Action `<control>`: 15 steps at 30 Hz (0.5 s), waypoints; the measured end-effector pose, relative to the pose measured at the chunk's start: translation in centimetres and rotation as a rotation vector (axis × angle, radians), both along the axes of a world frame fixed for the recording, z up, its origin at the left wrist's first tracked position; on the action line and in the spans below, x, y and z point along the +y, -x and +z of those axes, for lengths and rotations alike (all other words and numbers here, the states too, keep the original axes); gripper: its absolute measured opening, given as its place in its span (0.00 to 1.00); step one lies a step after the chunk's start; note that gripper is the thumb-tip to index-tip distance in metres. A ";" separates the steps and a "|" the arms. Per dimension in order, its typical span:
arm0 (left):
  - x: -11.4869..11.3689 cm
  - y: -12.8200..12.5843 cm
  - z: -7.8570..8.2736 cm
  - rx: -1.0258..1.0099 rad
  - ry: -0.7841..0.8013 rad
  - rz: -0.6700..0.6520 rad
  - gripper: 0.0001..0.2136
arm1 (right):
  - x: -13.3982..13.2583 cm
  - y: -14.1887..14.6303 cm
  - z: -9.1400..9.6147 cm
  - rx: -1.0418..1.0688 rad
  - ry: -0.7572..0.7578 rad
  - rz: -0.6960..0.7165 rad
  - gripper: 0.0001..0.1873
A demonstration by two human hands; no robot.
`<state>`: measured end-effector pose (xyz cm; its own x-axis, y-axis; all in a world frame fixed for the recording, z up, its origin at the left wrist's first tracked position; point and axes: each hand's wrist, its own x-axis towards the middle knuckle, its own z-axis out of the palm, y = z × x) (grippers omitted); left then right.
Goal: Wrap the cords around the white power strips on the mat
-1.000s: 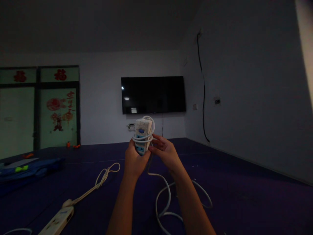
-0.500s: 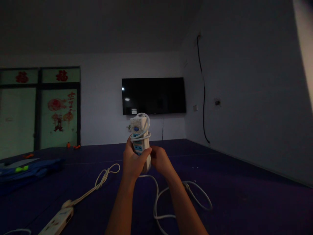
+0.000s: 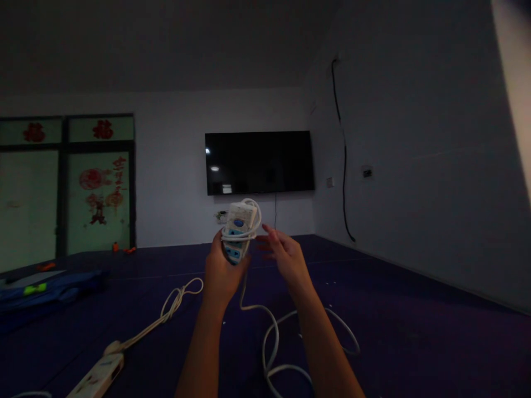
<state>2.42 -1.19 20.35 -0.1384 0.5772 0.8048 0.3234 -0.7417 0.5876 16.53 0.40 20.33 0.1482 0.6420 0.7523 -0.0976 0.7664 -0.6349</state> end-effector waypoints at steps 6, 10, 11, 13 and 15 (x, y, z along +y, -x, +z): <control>-0.4 -0.6 -0.2 0.232 -0.019 -0.013 0.33 | -1.5 0.6 0.8 0.131 -0.073 0.097 0.30; -0.5 -1.1 -0.4 0.282 -0.036 -0.045 0.30 | -1.2 0.3 0.6 0.161 -0.039 0.061 0.22; -0.5 -1.2 -0.5 0.285 -0.027 -0.070 0.29 | -1.2 0.1 0.6 0.181 -0.028 0.051 0.21; -0.4 -1.3 -0.6 0.271 0.017 -0.165 0.28 | -1.3 -0.1 0.7 0.239 -0.013 0.031 0.20; -0.4 -1.2 -0.5 0.203 0.075 -0.275 0.25 | -1.5 -0.5 0.8 0.293 0.000 0.017 0.19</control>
<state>3.63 -1.57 19.88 0.1888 0.6294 0.7538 0.2334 -0.7744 0.5881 17.05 -1.07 21.13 0.3488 0.6461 0.6789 -0.2894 0.7633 -0.5776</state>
